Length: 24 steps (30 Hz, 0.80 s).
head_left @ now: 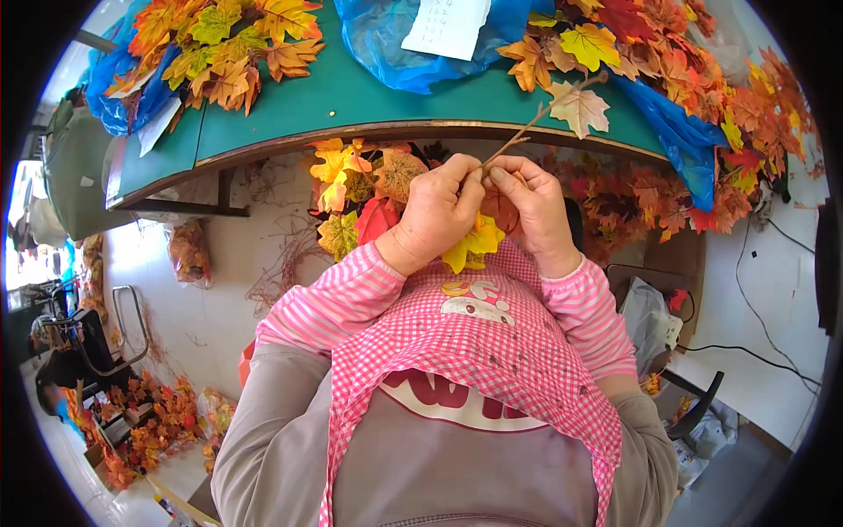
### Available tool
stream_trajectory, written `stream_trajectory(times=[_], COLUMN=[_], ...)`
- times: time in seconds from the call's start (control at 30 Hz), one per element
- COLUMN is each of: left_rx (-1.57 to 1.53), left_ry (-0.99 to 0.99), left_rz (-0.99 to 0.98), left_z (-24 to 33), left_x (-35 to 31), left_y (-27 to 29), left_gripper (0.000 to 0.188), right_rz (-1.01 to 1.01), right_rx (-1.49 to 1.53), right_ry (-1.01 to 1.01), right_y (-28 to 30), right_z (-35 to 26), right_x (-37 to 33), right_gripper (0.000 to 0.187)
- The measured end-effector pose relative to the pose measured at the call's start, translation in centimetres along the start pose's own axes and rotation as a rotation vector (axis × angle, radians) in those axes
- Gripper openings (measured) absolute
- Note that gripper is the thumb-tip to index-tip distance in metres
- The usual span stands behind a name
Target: Assembling artificial autumn leaves onto plastic stems to create decorative foliage.
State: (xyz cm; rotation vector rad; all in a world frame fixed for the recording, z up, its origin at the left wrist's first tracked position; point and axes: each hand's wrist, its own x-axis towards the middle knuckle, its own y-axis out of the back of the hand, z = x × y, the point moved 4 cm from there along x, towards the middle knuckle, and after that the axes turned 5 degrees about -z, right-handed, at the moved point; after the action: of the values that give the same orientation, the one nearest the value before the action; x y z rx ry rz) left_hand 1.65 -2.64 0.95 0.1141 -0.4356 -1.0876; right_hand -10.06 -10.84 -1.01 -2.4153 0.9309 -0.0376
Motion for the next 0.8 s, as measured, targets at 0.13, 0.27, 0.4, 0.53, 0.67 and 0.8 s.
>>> stream_trajectory(times=[0.13, 0.27, 0.4, 0.53, 0.67, 0.8], left_rx=[-0.022, 0.076, 0.065, 0.127, 0.363, 0.034], left_ry=[0.022, -0.052, -0.022, -0.070, -0.248, 0.030], left_rz=[-0.041, -0.060, -0.098, -0.117, -0.058, -0.203], left_z=[-0.5, -0.1, -0.9, -0.4, 1.9, 1.0], left_x=[-0.2, -0.1, -0.3, -0.5, 0.4, 1.3], left_y=[-0.1, -0.3, -0.4, -0.3, -0.1, -0.6], left_gripper=[0.005, 0.004, 0.006, 0.010, 0.018, 0.017], right_rz=[-0.023, 0.011, -0.034, 0.101, 0.039, -0.012], right_rx=[-0.127, -0.157, -0.382, -0.346, -0.459, -0.648], right_ry=[0.011, -0.019, 0.016, 0.103, 0.196, 0.217], right_y=[0.3, 0.0, 0.1, 2.5, 2.3, 0.6], right_z=[0.0, 0.0, -0.5, -1.8, -3.0, -3.6], right_x=[0.2, 0.0, 0.4, 0.5, 0.0, -0.8], right_gripper=[0.013, 0.011, 0.011, 0.021, 0.016, 0.014])
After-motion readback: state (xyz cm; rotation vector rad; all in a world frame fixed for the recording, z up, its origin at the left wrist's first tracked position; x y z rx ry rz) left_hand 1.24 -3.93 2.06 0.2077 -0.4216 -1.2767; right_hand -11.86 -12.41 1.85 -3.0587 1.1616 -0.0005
